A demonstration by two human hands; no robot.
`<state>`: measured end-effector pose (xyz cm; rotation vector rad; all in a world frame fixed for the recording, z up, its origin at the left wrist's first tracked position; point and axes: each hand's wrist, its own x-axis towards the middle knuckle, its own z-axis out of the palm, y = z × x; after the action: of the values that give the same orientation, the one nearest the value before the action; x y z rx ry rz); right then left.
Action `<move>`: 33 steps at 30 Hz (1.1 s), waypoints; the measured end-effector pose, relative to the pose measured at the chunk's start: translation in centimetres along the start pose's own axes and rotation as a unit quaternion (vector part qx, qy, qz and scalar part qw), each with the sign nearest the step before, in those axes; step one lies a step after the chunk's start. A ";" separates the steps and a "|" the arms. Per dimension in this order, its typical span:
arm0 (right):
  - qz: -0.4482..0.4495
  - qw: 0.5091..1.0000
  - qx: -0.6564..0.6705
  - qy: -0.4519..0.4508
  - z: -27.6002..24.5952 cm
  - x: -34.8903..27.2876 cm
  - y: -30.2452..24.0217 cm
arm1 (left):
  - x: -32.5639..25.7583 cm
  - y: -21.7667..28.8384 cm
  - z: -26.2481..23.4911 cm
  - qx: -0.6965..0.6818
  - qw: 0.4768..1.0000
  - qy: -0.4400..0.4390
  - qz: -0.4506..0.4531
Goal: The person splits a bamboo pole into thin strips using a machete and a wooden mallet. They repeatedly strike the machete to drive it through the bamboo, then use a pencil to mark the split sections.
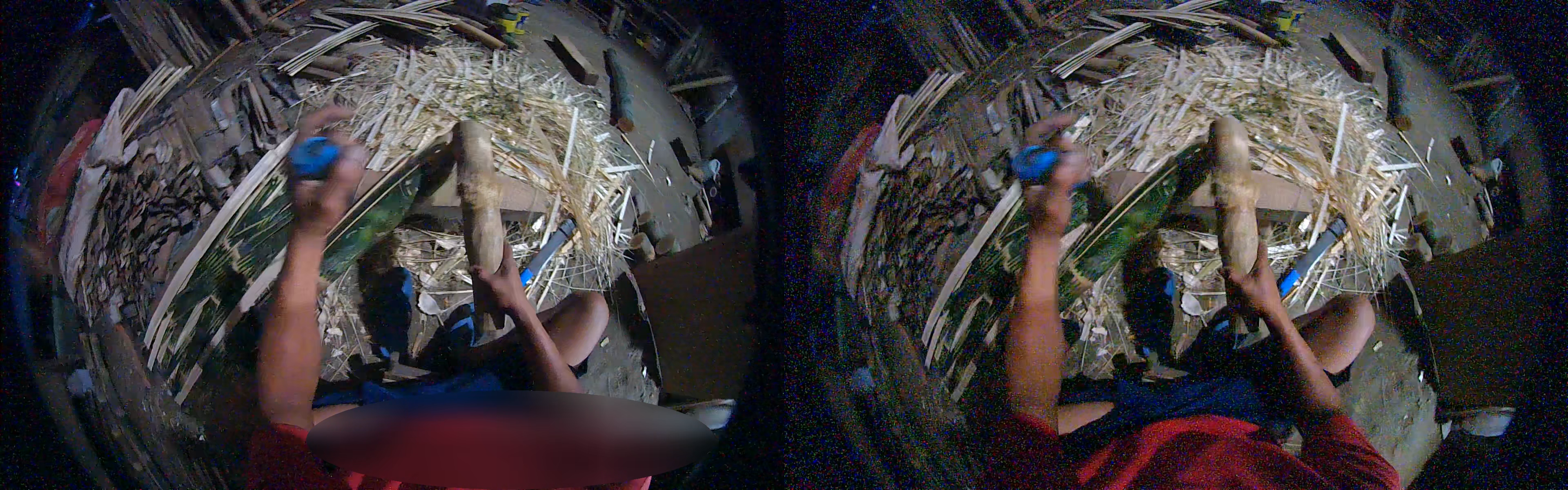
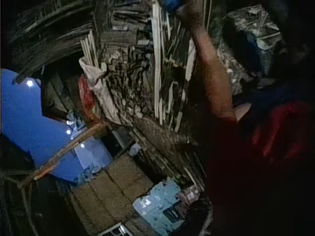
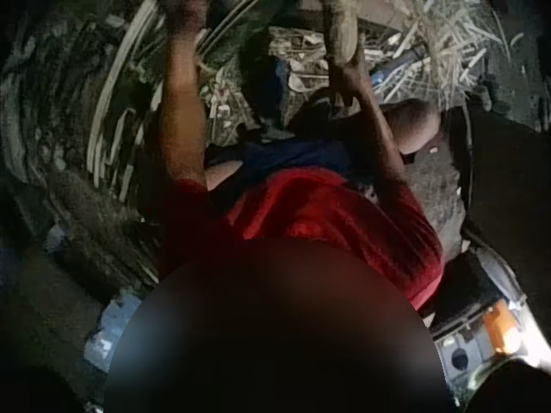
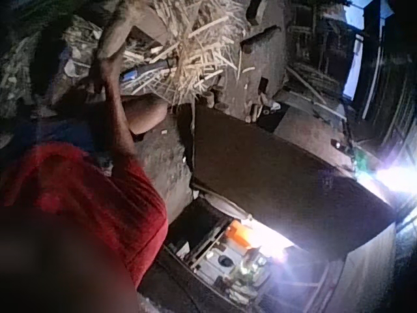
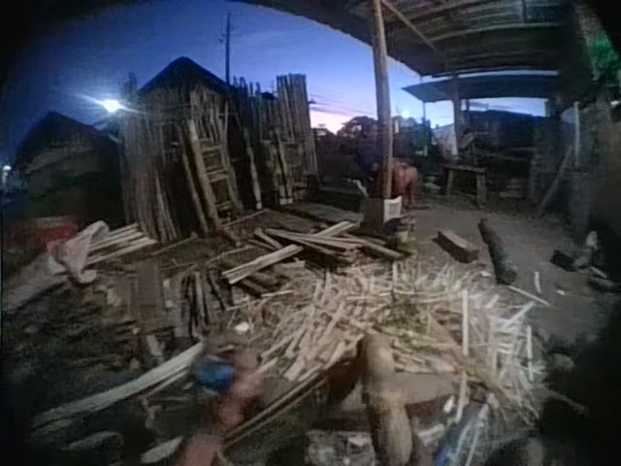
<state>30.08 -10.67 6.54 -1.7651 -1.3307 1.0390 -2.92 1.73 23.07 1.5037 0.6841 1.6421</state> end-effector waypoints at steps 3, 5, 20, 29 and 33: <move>-0.026 0.995 0.085 0.041 -1.5 1.3 1.8 | 2.7 -0.5 10.8 0.065 0.969 -0.209 0.112; 0.007 0.997 0.069 0.043 -1.9 1.7 3.4 | 2.6 -1.0 15.8 0.043 0.939 -0.296 0.172; 0.030 0.994 0.103 0.006 -3.0 0.9 2.4 | -0.4 -7.6 21.5 0.038 0.907 -0.336 0.253; 0.043 0.997 0.058 0.011 -2.7 1.6 3.4 | -0.1 -7.6 20.9 0.033 0.909 -0.342 0.236; 0.010 0.998 0.064 0.004 -2.9 1.6 3.5 | 0.0 -7.3 20.9 0.025 0.922 -0.318 0.220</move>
<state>34.39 -10.08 4.46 -1.6879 -1.2166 1.1023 18.96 3.15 20.24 2.1898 0.0235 1.3003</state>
